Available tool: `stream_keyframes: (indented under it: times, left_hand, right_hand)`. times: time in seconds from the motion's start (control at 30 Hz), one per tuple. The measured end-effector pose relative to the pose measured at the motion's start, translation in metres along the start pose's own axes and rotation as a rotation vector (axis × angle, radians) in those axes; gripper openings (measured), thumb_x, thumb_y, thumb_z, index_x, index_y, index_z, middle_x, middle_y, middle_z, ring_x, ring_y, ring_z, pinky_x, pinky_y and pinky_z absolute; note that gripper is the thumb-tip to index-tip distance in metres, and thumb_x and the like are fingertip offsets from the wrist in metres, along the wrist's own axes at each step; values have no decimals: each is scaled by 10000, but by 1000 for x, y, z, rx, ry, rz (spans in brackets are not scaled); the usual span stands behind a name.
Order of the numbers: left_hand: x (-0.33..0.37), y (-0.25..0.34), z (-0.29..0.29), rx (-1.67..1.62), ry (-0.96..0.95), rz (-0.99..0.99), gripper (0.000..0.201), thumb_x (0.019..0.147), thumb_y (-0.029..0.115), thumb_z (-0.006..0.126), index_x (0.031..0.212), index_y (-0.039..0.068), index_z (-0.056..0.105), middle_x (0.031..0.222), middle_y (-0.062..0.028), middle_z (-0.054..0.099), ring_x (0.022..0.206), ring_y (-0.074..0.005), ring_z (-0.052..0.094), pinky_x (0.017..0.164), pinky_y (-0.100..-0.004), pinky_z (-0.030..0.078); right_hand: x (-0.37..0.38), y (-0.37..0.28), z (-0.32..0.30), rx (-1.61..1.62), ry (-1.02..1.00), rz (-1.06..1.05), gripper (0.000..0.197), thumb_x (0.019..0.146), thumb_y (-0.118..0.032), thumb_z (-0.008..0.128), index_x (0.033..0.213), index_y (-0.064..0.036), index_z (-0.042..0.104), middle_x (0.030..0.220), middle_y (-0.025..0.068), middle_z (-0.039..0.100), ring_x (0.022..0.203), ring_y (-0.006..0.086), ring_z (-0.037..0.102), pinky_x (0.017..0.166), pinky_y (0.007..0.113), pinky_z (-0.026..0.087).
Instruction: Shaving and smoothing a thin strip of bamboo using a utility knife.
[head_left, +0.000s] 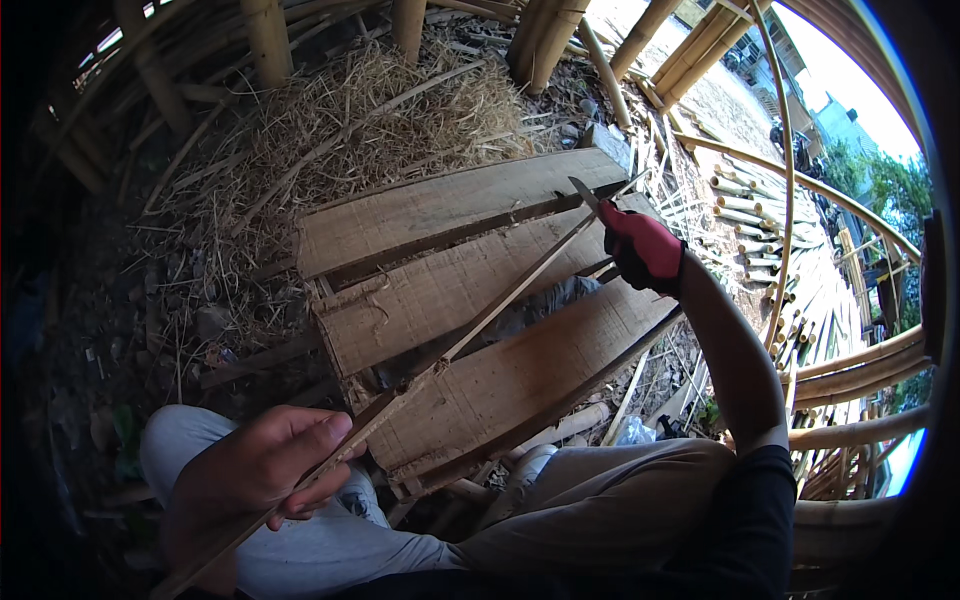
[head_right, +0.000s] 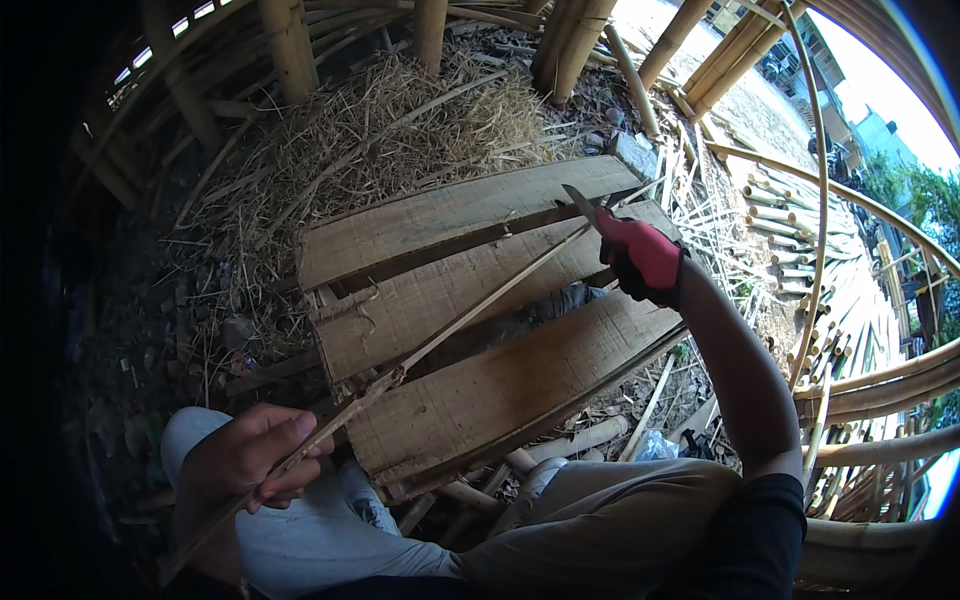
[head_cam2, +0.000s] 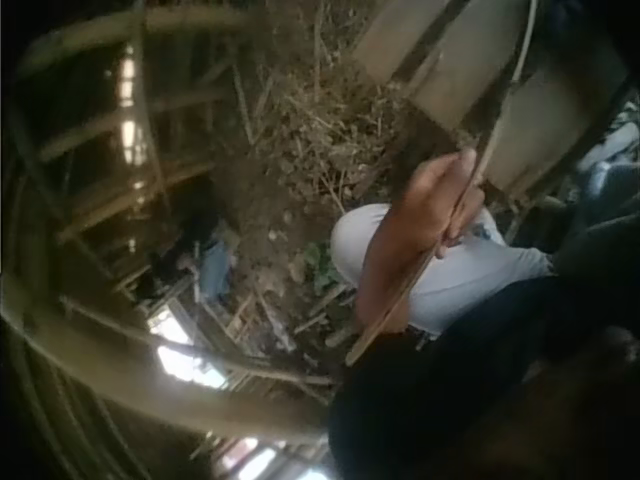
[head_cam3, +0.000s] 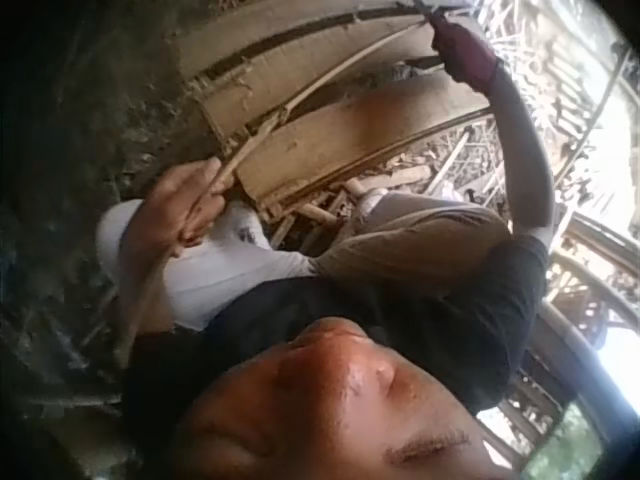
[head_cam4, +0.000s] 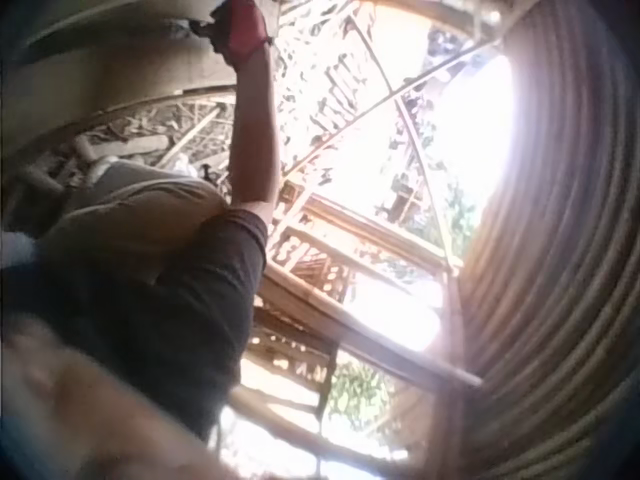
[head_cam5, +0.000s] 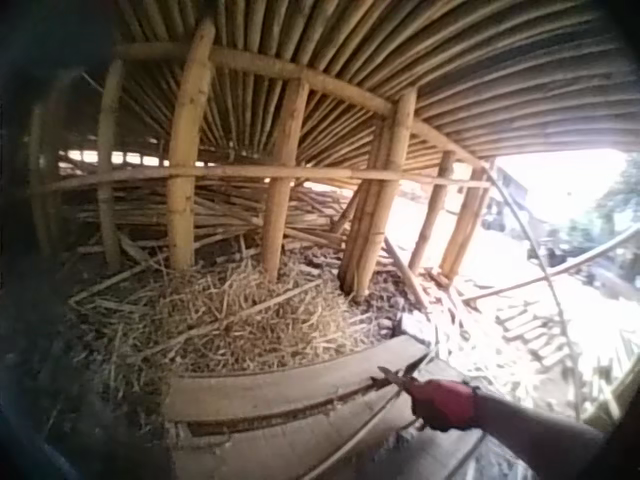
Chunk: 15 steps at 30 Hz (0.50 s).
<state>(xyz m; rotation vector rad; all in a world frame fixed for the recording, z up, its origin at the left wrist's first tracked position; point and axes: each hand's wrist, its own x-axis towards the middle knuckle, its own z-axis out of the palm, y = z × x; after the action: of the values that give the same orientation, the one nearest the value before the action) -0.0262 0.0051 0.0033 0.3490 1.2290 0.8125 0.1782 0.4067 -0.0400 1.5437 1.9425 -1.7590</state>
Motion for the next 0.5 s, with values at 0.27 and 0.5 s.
stream_keyframes:
  times: [0.27,0.5]
  left_hand:
    - [2,0,4,-14,11,-7,467,1042,421,348,959,-13,498,487,9,381,361,-57,320,369,-202,323]
    - [2,-1,4,-43,12,-16,448,1047,400,346,951,-11,495,486,9,386,356,-57,328,370,-199,323]
  right_hand:
    - [15,-11,1,-92,64,-47,661,880,-719,451,815,-67,540,516,6,441,358,114,371,344,277,272]
    - [6,-6,6,-47,123,-45,599,928,-662,449,697,-111,502,470,-37,370,311,102,329,311,261,245]
